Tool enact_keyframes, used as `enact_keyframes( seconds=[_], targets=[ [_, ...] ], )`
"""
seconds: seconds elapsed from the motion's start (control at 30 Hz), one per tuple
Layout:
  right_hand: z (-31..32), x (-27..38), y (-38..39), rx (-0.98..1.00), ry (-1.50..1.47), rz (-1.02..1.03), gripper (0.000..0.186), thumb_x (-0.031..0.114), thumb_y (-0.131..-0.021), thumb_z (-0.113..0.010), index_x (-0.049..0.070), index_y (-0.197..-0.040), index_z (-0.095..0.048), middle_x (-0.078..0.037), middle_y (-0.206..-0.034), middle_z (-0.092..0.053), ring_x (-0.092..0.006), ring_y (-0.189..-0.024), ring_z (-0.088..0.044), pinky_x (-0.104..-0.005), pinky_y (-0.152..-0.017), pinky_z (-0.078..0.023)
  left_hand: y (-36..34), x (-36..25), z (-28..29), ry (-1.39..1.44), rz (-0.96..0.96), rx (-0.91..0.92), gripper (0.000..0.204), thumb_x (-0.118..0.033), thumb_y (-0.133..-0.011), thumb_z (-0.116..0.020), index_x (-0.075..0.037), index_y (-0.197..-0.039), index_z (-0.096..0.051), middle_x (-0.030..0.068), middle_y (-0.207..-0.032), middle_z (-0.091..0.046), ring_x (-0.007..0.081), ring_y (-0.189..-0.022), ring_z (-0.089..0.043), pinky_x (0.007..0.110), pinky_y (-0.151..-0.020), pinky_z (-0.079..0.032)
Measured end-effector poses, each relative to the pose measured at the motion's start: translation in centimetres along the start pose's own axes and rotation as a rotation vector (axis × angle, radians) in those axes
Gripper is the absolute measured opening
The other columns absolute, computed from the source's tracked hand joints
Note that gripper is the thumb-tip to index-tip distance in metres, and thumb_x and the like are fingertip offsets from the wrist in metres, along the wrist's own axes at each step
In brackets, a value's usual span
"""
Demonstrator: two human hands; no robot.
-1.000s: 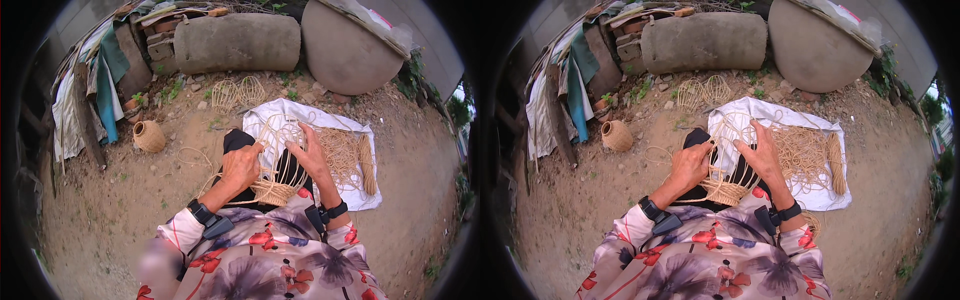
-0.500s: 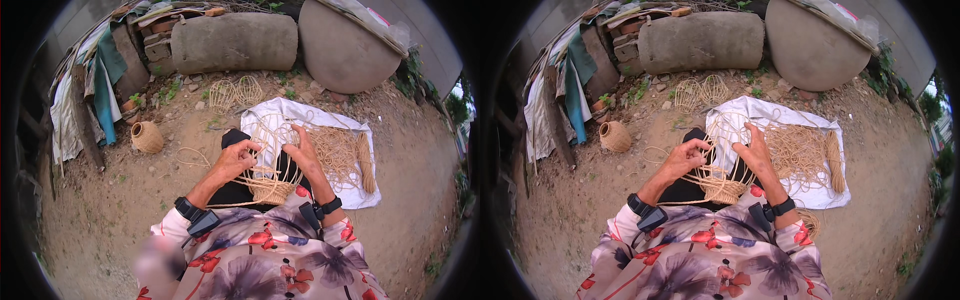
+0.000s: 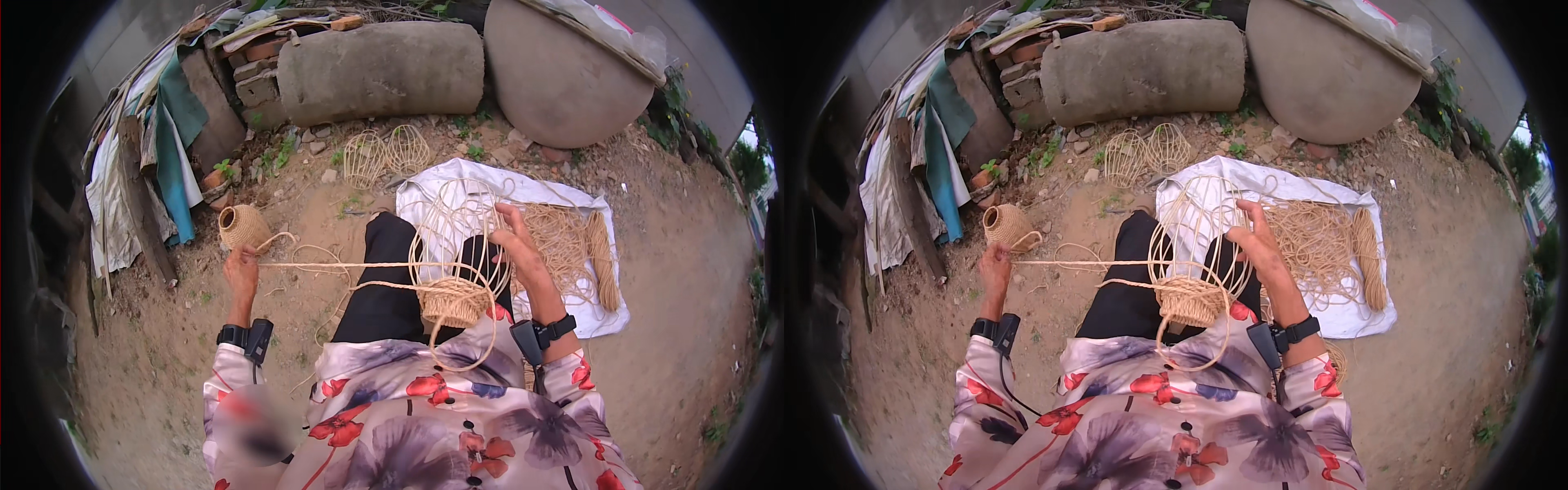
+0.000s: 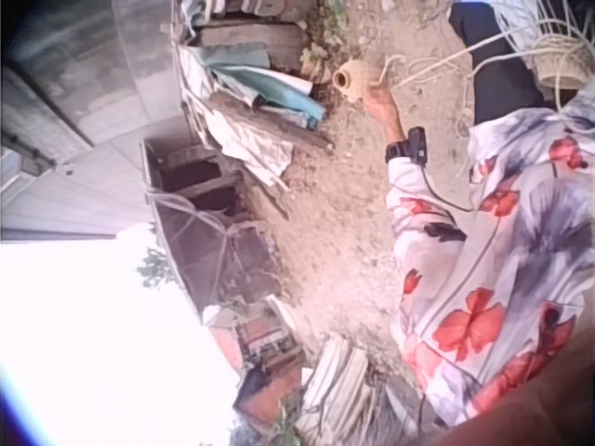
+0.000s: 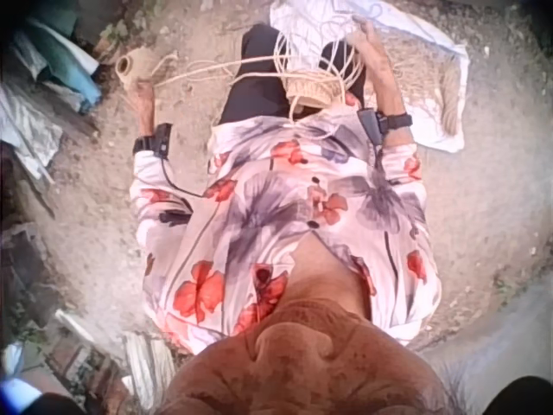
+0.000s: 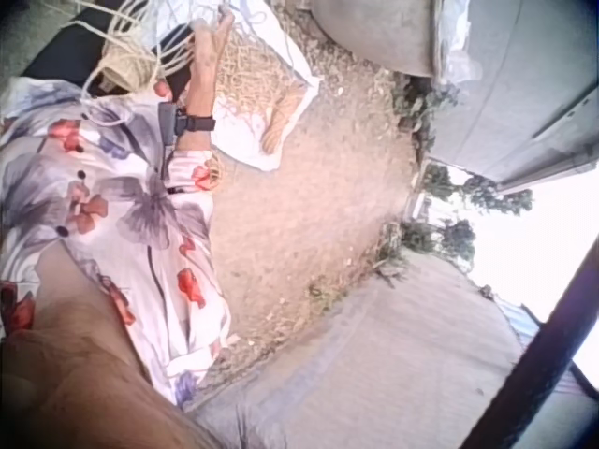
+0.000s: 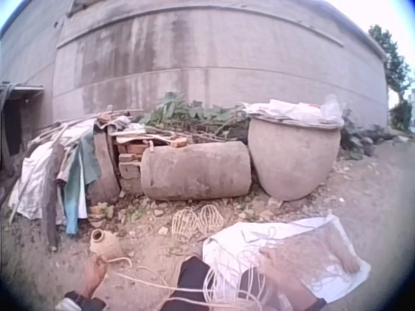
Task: The recorder is weaving the vertical supports of a small wicker or rattan basket frame using long strips of flexible material.
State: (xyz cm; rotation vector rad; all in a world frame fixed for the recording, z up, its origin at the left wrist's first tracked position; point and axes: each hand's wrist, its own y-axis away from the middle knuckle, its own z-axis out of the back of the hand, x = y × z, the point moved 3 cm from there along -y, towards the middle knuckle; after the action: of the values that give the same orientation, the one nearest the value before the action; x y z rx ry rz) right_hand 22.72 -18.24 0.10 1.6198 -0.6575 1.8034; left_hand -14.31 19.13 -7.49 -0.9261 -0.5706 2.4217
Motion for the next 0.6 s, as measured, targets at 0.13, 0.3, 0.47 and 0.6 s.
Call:
enact_keyframes(
  seconds=[0.13, 0.3, 0.47, 0.6],
  targets=[
    [0.5, -0.6, -0.7, 0.005, -0.033, -0.055, 0.068, 0.029, -0.073, -0.064, 0.006, -0.133, -0.041, -0.015, -0.12, -0.052, -0.019, -0.089, -0.056, -0.0311, -0.061, -0.048, 0.5, 12.5, 3.7, -0.306, 0.057, 0.001, 0.008, -0.003, -0.077, -0.061, -0.008, -0.082, -0.063, 0.0176, -0.081, -0.067, 0.0361, -0.077, -0.066, 0.048, -0.066, -0.049],
    [-1.9, 0.3, -0.7, 0.017, 0.168, 0.061, 0.068, 0.029, -0.072, -0.064, 0.005, -0.132, -0.042, -0.015, -0.129, -0.046, -0.0214, -0.091, -0.057, -0.032, -0.064, -0.05, 2.2, -2.7, 1.7, 0.017, -0.192, 0.297, 0.028, -0.014, -0.077, -0.072, -0.006, -0.103, -0.067, 0.0137, -0.098, -0.069, 0.0279, -0.085, -0.067, 0.039, -0.074, -0.053],
    [-2.5, 1.3, -0.5, 0.016, 0.212, -0.029, 0.069, 0.03, -0.073, -0.063, 0.009, -0.135, -0.041, -0.02, -0.14, -0.038, -0.0287, -0.116, -0.048, -0.0353, -0.074, -0.049, 7.1, -24.2, 1.0, 0.543, -0.288, 0.749, 0.024, -0.025, -0.086, -0.067, -0.002, -0.092, -0.069, 0.0082, -0.083, -0.069, 0.0148, -0.063, -0.056, 0.03, -0.057, -0.044],
    [-2.9, 1.2, -0.6, -0.003, 0.26, -0.034, 0.072, 0.033, -0.073, -0.064, 0.008, -0.136, -0.04, -0.019, -0.138, -0.04, -0.0293, -0.111, -0.052, -0.0369, -0.072, -0.052, 8.7, -24.6, -1.5, 0.603, -0.234, 0.875, 0.022, -0.022, -0.085, -0.067, 0.0, -0.089, -0.067, 0.0077, -0.072, -0.064, 0.015, -0.058, -0.053, 0.03, -0.056, -0.043]
  ],
)
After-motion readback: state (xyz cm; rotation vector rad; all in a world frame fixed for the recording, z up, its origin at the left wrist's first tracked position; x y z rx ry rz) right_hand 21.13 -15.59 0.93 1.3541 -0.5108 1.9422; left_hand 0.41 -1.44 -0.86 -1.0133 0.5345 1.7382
